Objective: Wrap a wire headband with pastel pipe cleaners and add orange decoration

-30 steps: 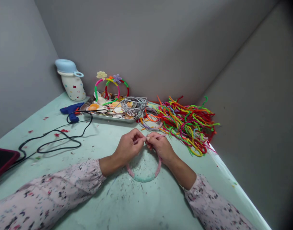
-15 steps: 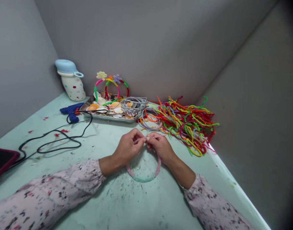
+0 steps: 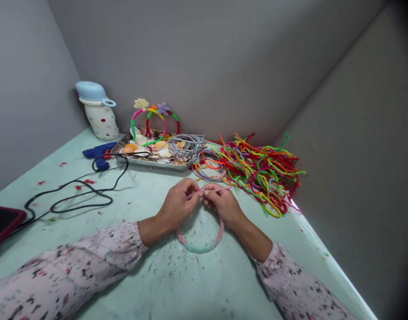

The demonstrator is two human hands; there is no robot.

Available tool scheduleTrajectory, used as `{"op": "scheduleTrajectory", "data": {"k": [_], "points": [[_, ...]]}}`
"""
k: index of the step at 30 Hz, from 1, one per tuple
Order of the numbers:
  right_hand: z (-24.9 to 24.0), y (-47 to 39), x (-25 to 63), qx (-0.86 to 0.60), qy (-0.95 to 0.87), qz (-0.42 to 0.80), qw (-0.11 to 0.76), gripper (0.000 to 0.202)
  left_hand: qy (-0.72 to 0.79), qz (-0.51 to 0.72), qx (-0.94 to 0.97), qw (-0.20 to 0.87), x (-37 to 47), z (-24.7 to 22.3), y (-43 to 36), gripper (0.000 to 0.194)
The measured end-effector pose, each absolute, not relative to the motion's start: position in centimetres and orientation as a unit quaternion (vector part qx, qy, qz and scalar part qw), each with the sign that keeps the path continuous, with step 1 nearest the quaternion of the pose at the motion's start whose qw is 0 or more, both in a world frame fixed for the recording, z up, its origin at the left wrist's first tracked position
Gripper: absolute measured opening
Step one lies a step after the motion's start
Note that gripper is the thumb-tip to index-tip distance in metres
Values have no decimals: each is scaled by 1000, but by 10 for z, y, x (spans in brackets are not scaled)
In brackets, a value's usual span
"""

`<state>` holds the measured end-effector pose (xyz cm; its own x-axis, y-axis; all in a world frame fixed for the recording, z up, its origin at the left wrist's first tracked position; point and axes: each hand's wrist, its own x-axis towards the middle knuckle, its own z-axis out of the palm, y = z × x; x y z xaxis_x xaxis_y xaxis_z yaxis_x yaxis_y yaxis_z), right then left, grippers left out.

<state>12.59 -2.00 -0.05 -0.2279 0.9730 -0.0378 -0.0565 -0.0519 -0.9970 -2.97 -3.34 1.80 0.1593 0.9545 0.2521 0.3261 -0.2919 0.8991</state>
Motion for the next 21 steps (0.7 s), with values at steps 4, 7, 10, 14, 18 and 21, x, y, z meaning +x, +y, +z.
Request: {"op": "scheduleTrajectory", "data": {"k": [4,7,10,14,18,21], "points": [[-2,-20,128,-431,-532,583,438,16,473,440,655,391,-31,14,-32,17],[-3,-21,130,-419,-539,585,438,15,458,436,636,442,-31,12,-31,18],[-4,-21,131,-411,-542,589,436,14,445,427,622,482,-31,12,-29,19],[-5,-21,132,-408,-542,589,438,15,445,416,614,502,-31,14,-28,19],[-6,-20,133,-410,-547,586,434,18,441,414,609,514,-32,13,-26,20],[-7,-20,135,-403,-556,590,425,17,432,409,603,531,-33,11,-25,22]]}}
